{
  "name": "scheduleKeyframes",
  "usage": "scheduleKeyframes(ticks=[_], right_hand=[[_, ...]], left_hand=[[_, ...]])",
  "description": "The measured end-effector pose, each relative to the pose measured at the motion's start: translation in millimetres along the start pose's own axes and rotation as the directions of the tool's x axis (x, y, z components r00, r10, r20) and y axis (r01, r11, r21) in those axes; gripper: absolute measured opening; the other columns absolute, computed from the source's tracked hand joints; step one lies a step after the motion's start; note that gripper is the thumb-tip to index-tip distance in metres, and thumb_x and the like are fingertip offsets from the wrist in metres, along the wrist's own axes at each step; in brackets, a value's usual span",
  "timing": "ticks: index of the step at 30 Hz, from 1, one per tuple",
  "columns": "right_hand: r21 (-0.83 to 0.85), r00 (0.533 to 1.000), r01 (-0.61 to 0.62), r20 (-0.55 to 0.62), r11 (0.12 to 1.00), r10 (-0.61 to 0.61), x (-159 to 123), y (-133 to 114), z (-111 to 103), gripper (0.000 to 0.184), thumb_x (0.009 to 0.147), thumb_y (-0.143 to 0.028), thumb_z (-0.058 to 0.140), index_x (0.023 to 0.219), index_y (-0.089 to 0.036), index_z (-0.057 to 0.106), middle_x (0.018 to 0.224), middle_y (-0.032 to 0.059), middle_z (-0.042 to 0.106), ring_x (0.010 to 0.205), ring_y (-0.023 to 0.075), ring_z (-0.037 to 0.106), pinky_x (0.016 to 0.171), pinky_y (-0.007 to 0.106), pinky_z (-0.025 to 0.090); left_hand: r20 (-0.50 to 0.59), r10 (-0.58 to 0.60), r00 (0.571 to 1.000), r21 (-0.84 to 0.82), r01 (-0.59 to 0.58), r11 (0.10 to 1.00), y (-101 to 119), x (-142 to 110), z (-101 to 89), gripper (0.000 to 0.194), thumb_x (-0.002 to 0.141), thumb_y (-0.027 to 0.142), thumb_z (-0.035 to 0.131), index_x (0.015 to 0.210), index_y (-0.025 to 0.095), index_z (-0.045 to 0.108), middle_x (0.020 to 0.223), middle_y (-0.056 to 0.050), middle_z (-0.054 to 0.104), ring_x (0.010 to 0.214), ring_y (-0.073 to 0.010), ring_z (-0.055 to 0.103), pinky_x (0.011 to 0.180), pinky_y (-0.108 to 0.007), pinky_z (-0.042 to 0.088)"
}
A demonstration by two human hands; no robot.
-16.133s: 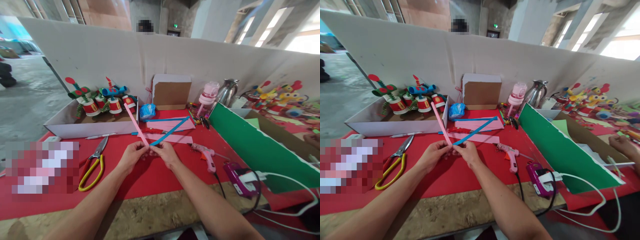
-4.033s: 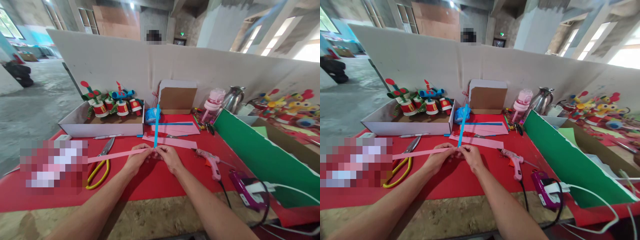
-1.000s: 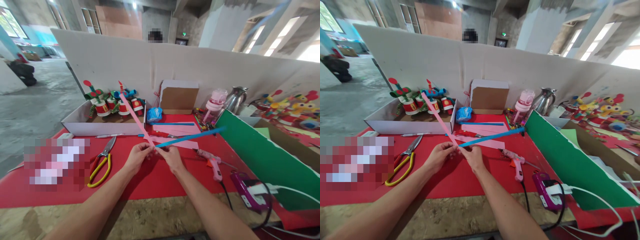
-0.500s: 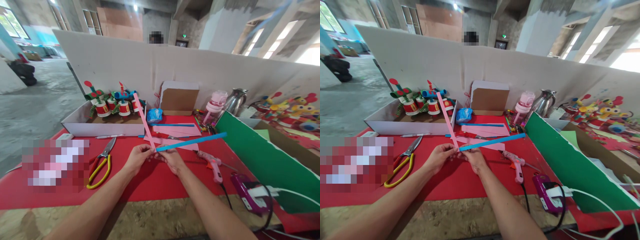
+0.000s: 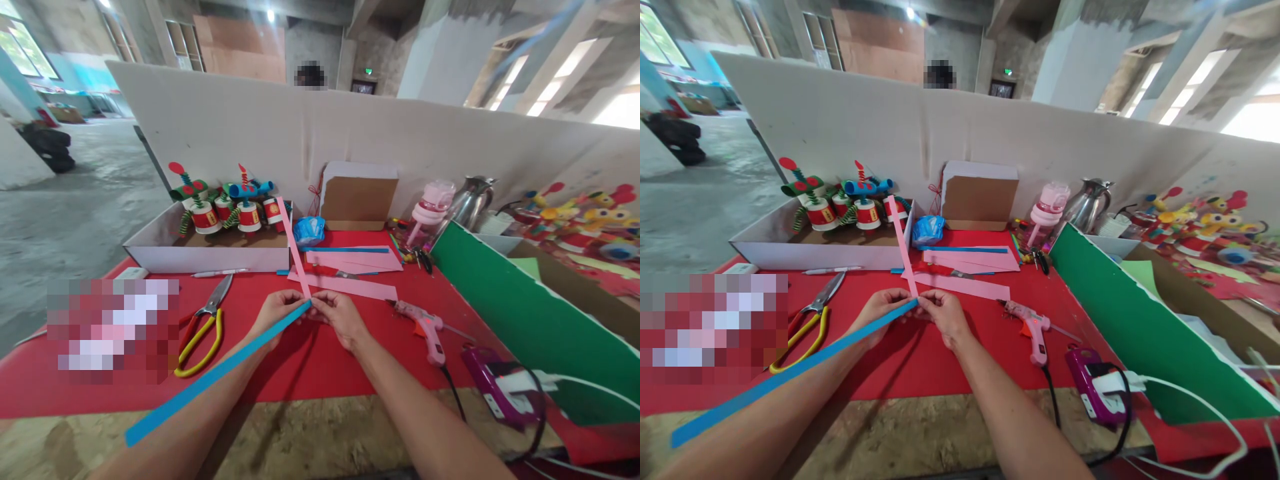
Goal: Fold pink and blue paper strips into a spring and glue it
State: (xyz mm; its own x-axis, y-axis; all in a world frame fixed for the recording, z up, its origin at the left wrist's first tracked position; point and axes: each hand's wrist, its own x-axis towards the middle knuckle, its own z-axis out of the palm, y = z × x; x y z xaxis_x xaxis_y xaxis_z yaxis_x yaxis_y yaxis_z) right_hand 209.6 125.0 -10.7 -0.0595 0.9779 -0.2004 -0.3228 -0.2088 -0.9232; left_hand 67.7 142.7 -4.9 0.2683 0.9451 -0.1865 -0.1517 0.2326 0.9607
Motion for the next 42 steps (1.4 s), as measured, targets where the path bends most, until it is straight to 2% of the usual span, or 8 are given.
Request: scheduleKeyframes(ticks=[8, 13, 16, 24, 28, 34, 39, 42], right_hand=[[-0.100, 0.992, 0.093, -0.076, 0.991, -0.101, 1, 1, 2, 0.031, 0.057, -0.043, 0.076, 0.069, -0.016, 0.066, 0.056, -0.0009, 0.063, 0.053, 0.0113, 0.059, 0.060, 0.027, 0.052], [0.037, 0.984, 0.078, -0.166, 0.996, -0.071, 1, -2, 2, 0.033, 0.053, -0.042, 0.079, 0.068, -0.017, 0.062, 0.054, -0.0027, 0.062, 0.052, 0.0115, 0.058, 0.061, 0.028, 0.053], [0.057, 0.987, 0.078, -0.149, 0.995, -0.069, 0, -2, 4, 0.034, 0.052, -0.042, 0.080, 0.067, -0.017, 0.062, 0.056, -0.0027, 0.063, 0.052, 0.0107, 0.058, 0.062, 0.028, 0.052], [0.071, 0.999, 0.037, -0.023, 0.997, -0.035, -1, -2, 3, 0.034, 0.055, -0.043, 0.078, 0.071, -0.016, 0.065, 0.060, -0.0017, 0.064, 0.055, 0.0100, 0.059, 0.064, 0.027, 0.052], [-0.006, 0.998, 0.039, -0.046, 0.999, -0.039, 0, -1, 2, 0.033, 0.054, -0.042, 0.079, 0.069, -0.016, 0.066, 0.059, -0.0012, 0.063, 0.055, 0.0108, 0.059, 0.065, 0.028, 0.052], [-0.097, 0.986, 0.137, -0.086, 0.986, -0.145, 0, 1, 3, 0.032, 0.054, -0.044, 0.078, 0.063, -0.017, 0.062, 0.056, -0.0023, 0.062, 0.053, 0.0108, 0.057, 0.060, 0.026, 0.050], [-0.081, 0.997, 0.072, -0.025, 0.994, -0.074, 1, 1, 1, 0.033, 0.054, -0.044, 0.078, 0.065, -0.017, 0.063, 0.059, -0.0020, 0.063, 0.055, 0.0109, 0.058, 0.063, 0.026, 0.051], [-0.117, 0.994, 0.095, -0.037, 0.989, -0.100, 1, 1, -1, 0.031, 0.055, -0.042, 0.077, 0.065, -0.017, 0.063, 0.059, -0.0019, 0.063, 0.055, 0.0109, 0.059, 0.061, 0.024, 0.049]], left_hand=[[0.009, 0.007, 1.000, -0.032, -0.006, 0.999, 4, -3, 2.5, 0.033, 0.053, 0.040, 0.078, 0.066, 0.012, 0.067, 0.057, -0.003, 0.063, 0.050, -0.0101, 0.053, 0.048, -0.021, 0.040], [-0.006, 0.107, 0.994, -0.021, -0.107, 0.994, 4, -7, 8.7, 0.026, 0.056, 0.033, 0.077, 0.070, 0.015, 0.065, 0.063, -0.001, 0.063, 0.056, -0.0106, 0.053, 0.052, -0.022, 0.042], [-0.022, 0.103, 0.994, 0.019, -0.102, 0.995, 4, -8, 10.5, 0.027, 0.057, 0.035, 0.077, 0.071, 0.015, 0.064, 0.062, 0.001, 0.062, 0.055, -0.0102, 0.052, 0.051, -0.021, 0.041], [-0.096, 0.120, 0.988, -0.006, -0.121, 0.993, 1, -5, 6.8, 0.027, 0.056, 0.038, 0.076, 0.060, 0.015, 0.062, 0.053, 0.002, 0.058, 0.049, -0.0087, 0.050, 0.048, -0.020, 0.038], [-0.084, 0.127, 0.988, 0.036, -0.124, 0.992, 0, -5, 6.4, 0.024, 0.056, 0.035, 0.076, 0.060, 0.015, 0.063, 0.053, 0.002, 0.059, 0.049, -0.0086, 0.049, 0.048, -0.020, 0.037], [-0.063, 0.127, 0.990, 0.047, -0.124, 0.991, 2, -5, 6.9, 0.022, 0.058, 0.034, 0.075, 0.061, 0.015, 0.064, 0.055, 0.000, 0.062, 0.048, -0.0082, 0.047, 0.049, -0.021, 0.037], [-0.078, 0.134, 0.988, 0.087, -0.127, 0.988, 1, -4, 5.1, 0.023, 0.057, 0.035, 0.075, 0.060, 0.016, 0.063, 0.054, 0.001, 0.061, 0.048, -0.0089, 0.048, 0.048, -0.021, 0.036], [-0.077, 0.124, 0.989, 0.088, -0.117, 0.989, 1, -4, 5.1, 0.023, 0.058, 0.036, 0.074, 0.060, 0.016, 0.063, 0.054, 0.000, 0.060, 0.049, -0.0097, 0.049, 0.048, -0.022, 0.037]])
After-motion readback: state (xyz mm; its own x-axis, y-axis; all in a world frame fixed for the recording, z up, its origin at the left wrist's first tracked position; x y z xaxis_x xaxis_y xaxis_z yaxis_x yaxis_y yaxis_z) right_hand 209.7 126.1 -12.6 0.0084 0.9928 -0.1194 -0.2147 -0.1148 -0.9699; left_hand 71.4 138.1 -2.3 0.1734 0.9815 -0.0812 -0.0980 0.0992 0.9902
